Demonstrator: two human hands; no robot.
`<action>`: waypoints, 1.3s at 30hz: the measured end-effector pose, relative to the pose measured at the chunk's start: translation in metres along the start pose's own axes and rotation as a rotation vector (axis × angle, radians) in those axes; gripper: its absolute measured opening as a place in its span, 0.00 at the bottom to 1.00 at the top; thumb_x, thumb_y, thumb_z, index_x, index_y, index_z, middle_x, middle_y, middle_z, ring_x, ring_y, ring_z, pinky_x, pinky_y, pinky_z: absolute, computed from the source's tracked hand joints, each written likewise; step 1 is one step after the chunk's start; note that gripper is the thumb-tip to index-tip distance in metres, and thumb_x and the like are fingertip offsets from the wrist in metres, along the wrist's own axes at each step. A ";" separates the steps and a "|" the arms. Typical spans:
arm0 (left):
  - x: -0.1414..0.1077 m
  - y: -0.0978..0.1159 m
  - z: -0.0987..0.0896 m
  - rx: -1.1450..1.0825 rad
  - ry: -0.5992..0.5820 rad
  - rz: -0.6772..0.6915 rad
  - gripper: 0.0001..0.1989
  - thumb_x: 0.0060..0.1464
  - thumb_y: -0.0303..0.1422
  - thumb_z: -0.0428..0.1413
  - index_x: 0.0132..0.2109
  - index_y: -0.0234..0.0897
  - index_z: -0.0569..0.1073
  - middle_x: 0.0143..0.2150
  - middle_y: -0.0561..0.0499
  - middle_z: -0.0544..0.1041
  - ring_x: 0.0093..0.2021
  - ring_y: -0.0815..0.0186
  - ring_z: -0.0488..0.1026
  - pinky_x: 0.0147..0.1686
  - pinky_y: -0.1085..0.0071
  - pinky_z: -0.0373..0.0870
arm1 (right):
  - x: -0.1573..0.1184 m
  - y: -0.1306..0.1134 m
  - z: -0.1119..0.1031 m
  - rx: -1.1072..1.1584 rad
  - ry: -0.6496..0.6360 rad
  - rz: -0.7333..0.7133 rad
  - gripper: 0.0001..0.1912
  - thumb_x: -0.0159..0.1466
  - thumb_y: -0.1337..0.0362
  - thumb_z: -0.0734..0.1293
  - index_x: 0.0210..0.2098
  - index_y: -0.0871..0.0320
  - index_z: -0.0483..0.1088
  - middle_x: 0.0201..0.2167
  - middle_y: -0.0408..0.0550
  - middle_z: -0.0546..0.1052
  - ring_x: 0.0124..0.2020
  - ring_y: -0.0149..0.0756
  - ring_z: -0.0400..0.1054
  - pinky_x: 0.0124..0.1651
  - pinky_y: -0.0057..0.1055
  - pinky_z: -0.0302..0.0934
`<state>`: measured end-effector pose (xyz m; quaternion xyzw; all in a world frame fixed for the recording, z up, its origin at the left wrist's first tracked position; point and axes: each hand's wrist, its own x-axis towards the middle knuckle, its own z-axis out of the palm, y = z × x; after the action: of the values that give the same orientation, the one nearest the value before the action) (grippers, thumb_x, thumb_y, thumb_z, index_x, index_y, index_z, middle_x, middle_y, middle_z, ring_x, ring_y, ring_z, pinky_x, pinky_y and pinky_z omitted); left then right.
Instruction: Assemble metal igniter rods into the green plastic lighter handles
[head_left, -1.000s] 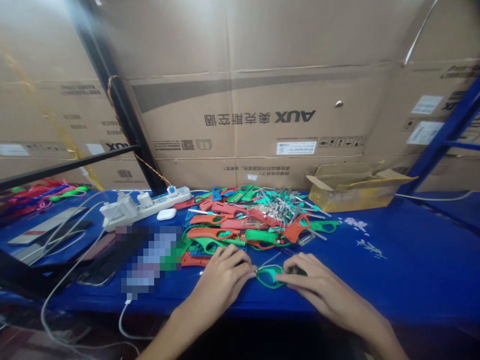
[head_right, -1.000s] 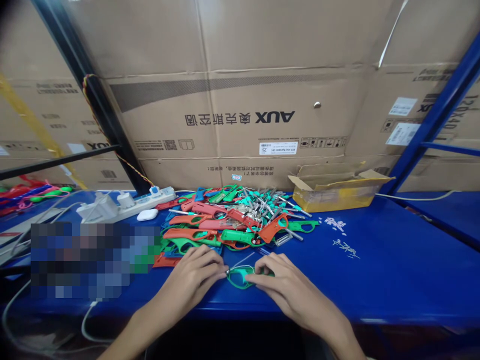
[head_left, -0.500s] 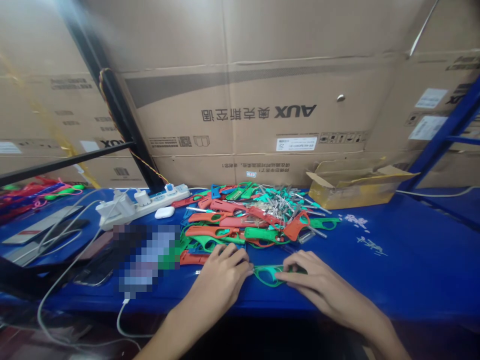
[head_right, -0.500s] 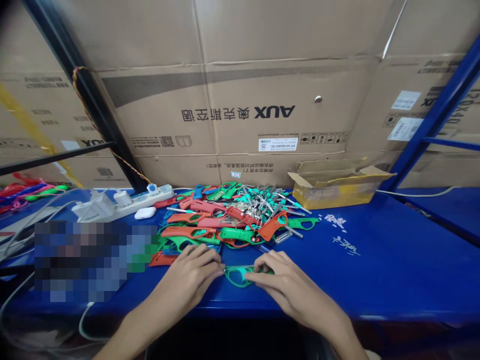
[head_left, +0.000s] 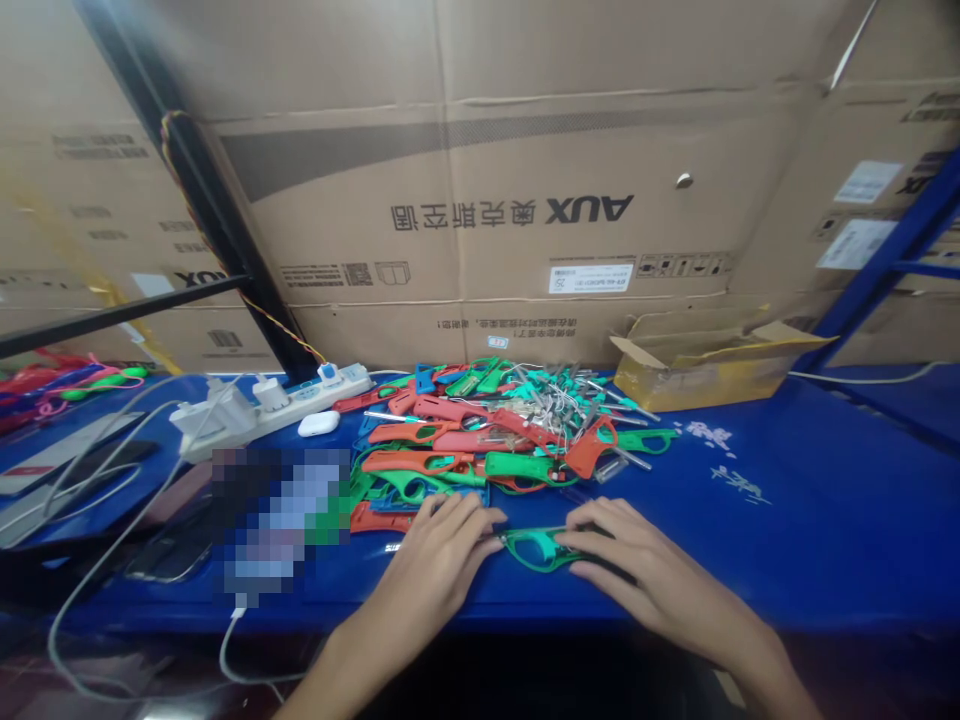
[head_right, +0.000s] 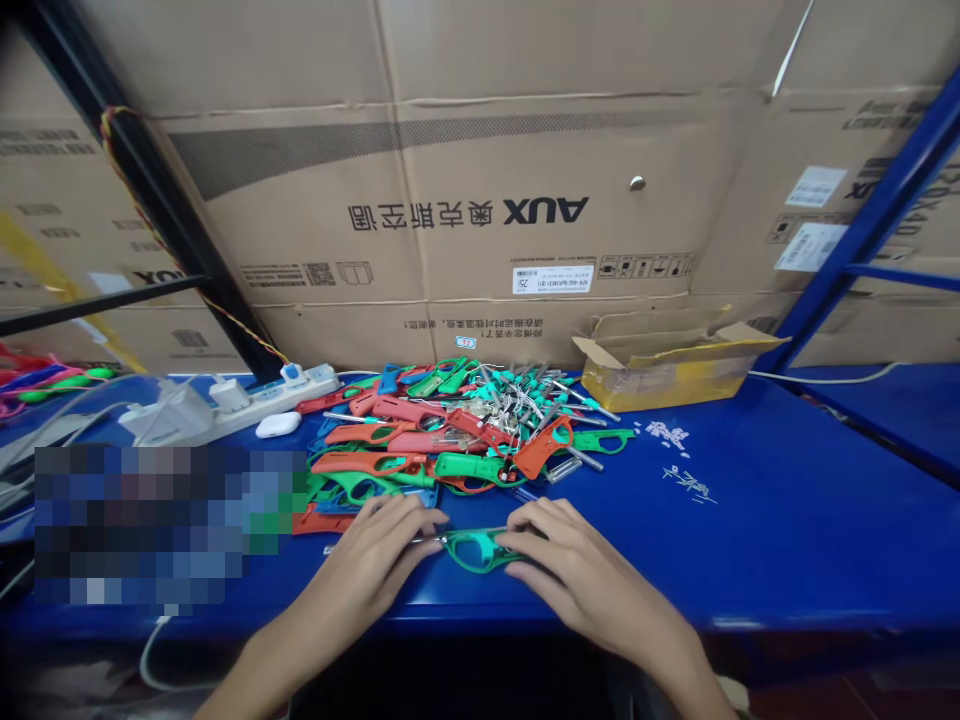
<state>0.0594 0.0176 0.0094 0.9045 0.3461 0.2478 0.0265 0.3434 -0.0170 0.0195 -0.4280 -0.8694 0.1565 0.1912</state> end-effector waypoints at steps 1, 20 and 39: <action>0.000 0.000 0.000 -0.005 0.001 0.014 0.10 0.74 0.32 0.47 0.54 0.40 0.71 0.47 0.49 0.76 0.46 0.59 0.73 0.50 0.61 0.64 | 0.000 0.000 0.000 0.000 -0.001 0.005 0.11 0.75 0.58 0.61 0.52 0.47 0.72 0.53 0.47 0.72 0.53 0.41 0.67 0.58 0.40 0.62; 0.003 0.003 -0.006 0.006 -0.080 0.090 0.11 0.72 0.25 0.48 0.54 0.39 0.72 0.49 0.47 0.75 0.48 0.57 0.71 0.50 0.59 0.66 | 0.000 0.004 0.005 -0.002 0.010 0.056 0.16 0.74 0.53 0.63 0.58 0.44 0.71 0.61 0.49 0.67 0.63 0.46 0.62 0.65 0.46 0.61; 0.017 -0.006 -0.028 0.080 0.016 0.127 0.19 0.71 0.45 0.52 0.61 0.39 0.69 0.62 0.41 0.72 0.60 0.52 0.70 0.57 0.51 0.71 | 0.010 0.032 -0.095 -0.196 0.479 -0.170 0.10 0.73 0.60 0.64 0.50 0.48 0.76 0.54 0.49 0.78 0.54 0.43 0.74 0.57 0.41 0.68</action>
<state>0.0539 0.0292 0.0398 0.9229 0.2978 0.2423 -0.0281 0.4040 0.0204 0.0911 -0.3949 -0.8432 -0.0509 0.3613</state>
